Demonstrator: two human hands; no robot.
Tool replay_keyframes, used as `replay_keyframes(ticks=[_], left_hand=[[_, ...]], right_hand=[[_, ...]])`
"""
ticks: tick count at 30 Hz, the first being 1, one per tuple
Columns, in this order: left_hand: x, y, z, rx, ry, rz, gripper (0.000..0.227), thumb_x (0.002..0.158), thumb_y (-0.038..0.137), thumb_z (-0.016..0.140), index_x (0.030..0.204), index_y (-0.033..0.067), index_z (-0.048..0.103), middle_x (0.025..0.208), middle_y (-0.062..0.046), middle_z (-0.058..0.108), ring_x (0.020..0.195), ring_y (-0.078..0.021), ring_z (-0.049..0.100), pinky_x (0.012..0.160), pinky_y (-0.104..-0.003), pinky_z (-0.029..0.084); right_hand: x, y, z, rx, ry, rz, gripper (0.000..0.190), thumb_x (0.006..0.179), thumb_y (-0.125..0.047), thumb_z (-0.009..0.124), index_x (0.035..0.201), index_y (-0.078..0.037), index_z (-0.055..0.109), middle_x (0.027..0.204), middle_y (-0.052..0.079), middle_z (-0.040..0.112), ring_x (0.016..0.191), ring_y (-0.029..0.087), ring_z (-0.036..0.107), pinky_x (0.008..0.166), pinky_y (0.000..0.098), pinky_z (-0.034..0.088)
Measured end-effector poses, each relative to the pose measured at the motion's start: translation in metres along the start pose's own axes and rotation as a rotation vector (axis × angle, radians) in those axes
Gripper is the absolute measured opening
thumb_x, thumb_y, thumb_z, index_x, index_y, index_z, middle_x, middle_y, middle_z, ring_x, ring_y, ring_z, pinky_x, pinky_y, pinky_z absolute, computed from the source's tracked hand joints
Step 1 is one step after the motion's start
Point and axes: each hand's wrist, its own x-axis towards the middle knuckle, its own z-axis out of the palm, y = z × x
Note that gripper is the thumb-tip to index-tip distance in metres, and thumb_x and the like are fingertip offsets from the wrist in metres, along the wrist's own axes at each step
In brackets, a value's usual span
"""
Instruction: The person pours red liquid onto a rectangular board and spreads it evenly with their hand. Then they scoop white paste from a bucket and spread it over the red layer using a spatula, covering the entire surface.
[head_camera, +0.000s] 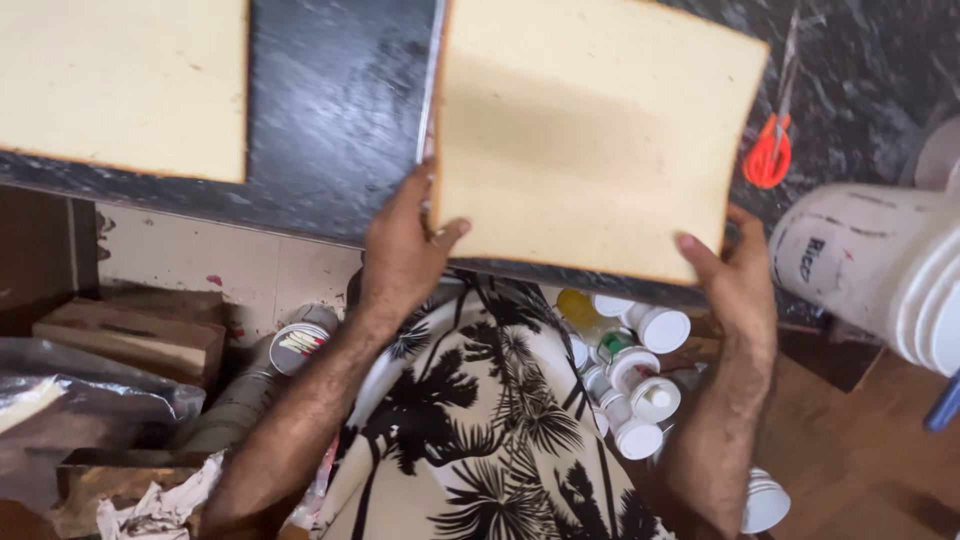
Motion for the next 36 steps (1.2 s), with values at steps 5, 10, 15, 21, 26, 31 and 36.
replay_keyframes(ticks=[5, 10, 15, 21, 26, 31, 36], left_hand=[[-0.004, 0.004, 0.004, 0.117, 0.02, 0.066, 0.079, 0.086, 0.012, 0.083, 0.151, -0.0006, 0.041, 0.128, -0.022, 0.067, 0.113, -0.0318, 0.07, 0.092, -0.036, 0.061], [-0.004, 0.011, -0.016, 0.101, 0.028, -0.105, 0.073, 0.083, 0.009, 0.084, 0.147, 0.004, 0.051, 0.115, -0.013, 0.074, 0.101, -0.0236, 0.075, 0.084, -0.034, 0.063], [-0.018, 0.024, -0.006, 0.394, 0.098, -0.146, 0.072, 0.083, 0.019, 0.087, 0.145, 0.0037, 0.054, 0.125, -0.015, 0.07, 0.1, -0.0283, 0.074, 0.085, -0.039, 0.059], [-0.007, 0.041, 0.066, 0.692, 0.119, 0.408, 0.08, 0.095, 0.04, 0.085, 0.152, -0.0037, 0.05, 0.158, -0.029, 0.04, 0.15, -0.0447, 0.033, 0.125, -0.06, 0.029], [0.038, 0.062, 0.168, 1.027, -0.187, 0.568, 0.106, 0.089, 0.082, 0.046, 0.164, 0.0102, 0.027, 0.169, -0.022, 0.007, 0.151, -0.0509, -0.001, 0.115, -0.077, 0.002], [0.039, 0.065, 0.195, 1.066, -0.199, 0.563, 0.103, 0.092, 0.085, 0.028, 0.167, 0.0153, 0.021, 0.174, -0.013, 0.001, 0.157, -0.0451, -0.005, 0.115, -0.079, -0.006], [0.061, 0.074, 0.222, 1.087, -0.317, 0.68, 0.099, 0.093, 0.085, 0.026, 0.168, 0.0203, 0.025, 0.176, -0.008, 0.004, 0.158, -0.0441, -0.004, 0.113, -0.083, -0.006]], right_hand=[[0.001, 0.011, 0.0, 0.009, -0.016, -0.112, 0.059, 0.095, -0.008, 0.076, 0.145, 0.003, 0.047, 0.116, 0.018, 0.071, 0.101, 0.02, 0.07, 0.081, 0.0297, 0.059], [-0.005, 0.014, -0.003, 0.092, -0.038, -0.094, 0.058, 0.092, -0.009, 0.074, 0.142, 0.002, 0.047, 0.111, 0.02, 0.073, 0.09, 0.023, 0.075, 0.062, 0.0322, 0.061], [-0.004, 0.033, -0.006, -0.257, 0.043, -0.052, 0.049, 0.092, -0.018, 0.082, 0.131, -0.001, 0.058, 0.098, 0.015, 0.075, 0.083, 0.02, 0.075, 0.068, 0.0311, 0.06], [0.004, 0.102, -0.033, -0.127, 0.133, -0.252, 0.05, 0.095, -0.014, 0.078, 0.14, -0.001, 0.06, 0.103, 0.012, 0.077, 0.095, 0.023, 0.074, 0.085, 0.0359, 0.06], [-0.008, 0.127, -0.014, 0.214, -0.102, -0.273, 0.078, 0.08, -0.011, 0.083, 0.149, -0.007, 0.048, 0.139, 0.014, 0.061, 0.127, 0.023, 0.06, 0.102, 0.0331, 0.055], [-0.025, 0.123, 0.01, -0.041, 0.055, -0.329, 0.081, 0.075, -0.007, 0.086, 0.149, -0.011, 0.052, 0.133, 0.015, 0.056, 0.121, 0.029, 0.059, 0.105, 0.038, 0.052], [-0.023, 0.121, 0.009, 0.032, 0.065, -0.389, 0.08, 0.078, 0.001, 0.08, 0.151, -0.001, 0.047, 0.131, 0.018, 0.053, 0.124, 0.033, 0.053, 0.108, 0.0394, 0.045]])
